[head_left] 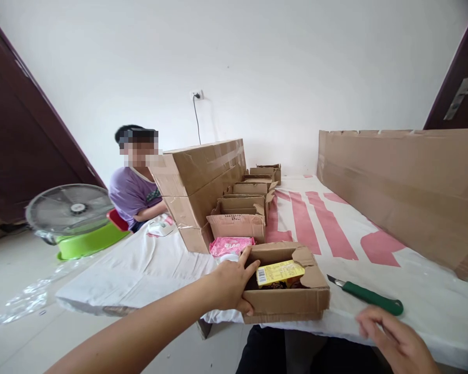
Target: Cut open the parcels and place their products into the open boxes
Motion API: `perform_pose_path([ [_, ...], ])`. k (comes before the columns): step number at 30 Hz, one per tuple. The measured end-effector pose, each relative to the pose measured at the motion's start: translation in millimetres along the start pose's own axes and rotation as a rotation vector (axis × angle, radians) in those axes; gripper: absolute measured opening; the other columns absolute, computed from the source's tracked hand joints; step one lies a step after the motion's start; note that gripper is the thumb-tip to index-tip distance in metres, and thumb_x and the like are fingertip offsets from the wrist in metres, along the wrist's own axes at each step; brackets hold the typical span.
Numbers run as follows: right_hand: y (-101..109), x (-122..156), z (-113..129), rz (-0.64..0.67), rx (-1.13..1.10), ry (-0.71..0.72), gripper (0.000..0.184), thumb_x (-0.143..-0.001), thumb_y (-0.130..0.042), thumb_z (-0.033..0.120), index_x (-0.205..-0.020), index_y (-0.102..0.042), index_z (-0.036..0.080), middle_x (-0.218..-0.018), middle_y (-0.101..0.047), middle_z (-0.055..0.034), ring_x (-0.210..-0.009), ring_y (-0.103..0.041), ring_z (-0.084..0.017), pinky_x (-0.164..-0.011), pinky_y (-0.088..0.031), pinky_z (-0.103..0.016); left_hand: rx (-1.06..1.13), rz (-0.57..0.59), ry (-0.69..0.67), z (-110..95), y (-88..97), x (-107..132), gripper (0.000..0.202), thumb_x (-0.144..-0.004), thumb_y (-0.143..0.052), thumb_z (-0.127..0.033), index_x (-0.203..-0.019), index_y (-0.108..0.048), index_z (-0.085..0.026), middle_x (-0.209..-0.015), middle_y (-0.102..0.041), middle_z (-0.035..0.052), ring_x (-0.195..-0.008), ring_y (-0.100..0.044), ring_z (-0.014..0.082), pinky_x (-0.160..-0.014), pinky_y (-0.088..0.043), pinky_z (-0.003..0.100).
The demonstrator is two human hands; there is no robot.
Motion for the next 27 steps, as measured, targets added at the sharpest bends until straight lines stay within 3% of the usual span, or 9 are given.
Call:
perform_pose_path([
  [3, 0.8, -42.2, 51.6, -0.038, 0.067, 0.129, 0.025, -0.093, -0.050, 0.045, -0.087, -0.063, 0.025, -0.084, -0.069, -0.0024, -0.078, -0.065, -0.019, -0.071, -0.053, -0.026, -0.018, -0.009, -0.010, -1.7, -1.6, 0.9, 0.108, -0.065, -0.077, -0.062, -0.151, -0.031, -0.015, -0.160, -0.004, 0.0314, -0.107, -0.065, 0.0476, -0.090, -0.052, 0.054],
  [7, -49.5, -86.7, 106.6, 0.220, 0.164, 0.317, 0.025, -0.094, -0.048, 0.037, -0.111, -0.061, 0.023, -0.113, -0.068, -0.0083, -0.106, -0.061, -0.023, -0.093, -0.049, -0.037, -0.016, -0.044, -0.012, -0.6, -4.3, -0.8, 0.106, -0.063, -0.079, -0.061, -0.148, -0.036, -0.015, -0.159, -0.008, 0.0330, -0.104, -0.067, 0.0476, -0.087, -0.053, 0.056],
  [10, -85.8, -105.7, 123.8, 0.456, 0.285, 0.429, 0.034, -0.091, -0.054, 0.039, -0.119, -0.061, 0.020, -0.125, -0.065, -0.0113, -0.121, -0.054, -0.028, -0.105, -0.038, -0.047, -0.008, -0.062, -0.002, 0.7, -4.3, -1.6, 0.104, -0.062, -0.079, -0.060, -0.147, -0.038, -0.016, -0.159, -0.012, 0.0327, -0.102, -0.068, 0.0469, -0.086, -0.054, 0.056],
  [13, -103.3, -114.0, 121.5, 0.673, 0.448, 0.426, 0.045, -0.087, -0.059, 0.045, -0.122, -0.062, 0.018, -0.124, -0.066, -0.0132, -0.118, -0.056, -0.031, -0.106, -0.031, -0.052, 0.008, -0.078, -0.011, 0.6, -3.1, -0.9, 0.101, -0.062, -0.079, -0.059, -0.145, -0.041, -0.014, -0.158, -0.015, 0.0325, -0.100, -0.068, 0.0476, -0.085, -0.055, 0.057],
  [16, -97.8, -116.4, 125.6, 0.737, 0.611, 0.445, 0.043, -0.080, -0.064, 0.044, -0.113, -0.068, 0.017, -0.112, -0.069, -0.0138, -0.107, -0.060, -0.031, -0.100, -0.033, -0.050, 0.052, -0.085, -0.021, 1.6, -5.1, -0.8, 0.097, -0.060, -0.082, -0.053, -0.142, -0.045, -0.016, -0.159, -0.015, 0.0298, -0.104, -0.067, 0.0469, -0.088, -0.053, 0.057],
  [21, -72.3, -116.6, 139.2, 0.662, 0.836, 0.538, 0.023, -0.078, -0.058, 0.023, -0.097, -0.071, 0.019, -0.089, -0.071, -0.0098, -0.093, -0.060, -0.028, -0.091, -0.036, -0.045, 0.126, -0.118, -0.014, 8.4, -10.1, -4.7, 0.094, -0.058, -0.083, -0.043, -0.140, -0.048, -0.015, -0.161, -0.011, 0.0270, -0.110, -0.065, 0.0441, -0.096, -0.050, 0.053],
  [24, -53.8, -121.0, 121.5, 0.633, 0.908, 0.439, 0.025, -0.078, -0.055, 0.018, -0.098, -0.071, 0.017, -0.095, -0.070, -0.0125, -0.094, -0.061, -0.029, -0.088, -0.040, -0.045, 0.157, -0.127, -0.022, 11.0, -10.7, -5.1, 0.088, -0.057, -0.082, -0.040, -0.136, -0.053, -0.014, -0.162, -0.010, 0.0255, -0.111, -0.064, 0.0434, -0.097, -0.050, 0.052],
  [27, -39.6, -123.3, 95.6, 0.615, 0.860, 0.323, 0.041, -0.078, -0.054, 0.015, -0.118, -0.065, 0.017, -0.114, -0.067, -0.0144, -0.104, -0.062, -0.031, -0.087, -0.044, -0.043, 0.182, -0.135, -0.030, 12.7, -10.0, -3.9, 0.083, -0.058, -0.080, -0.044, -0.132, -0.056, -0.016, -0.162, -0.013, 0.0234, -0.112, -0.063, 0.0436, -0.096, -0.050, 0.052],
])
Point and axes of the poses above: each hand's wrist, its own x-axis away from the middle knuckle, its own y-axis out of the back of the hand, z = x × y, the point moved 8 cm from there along -x, towards the middle knuckle
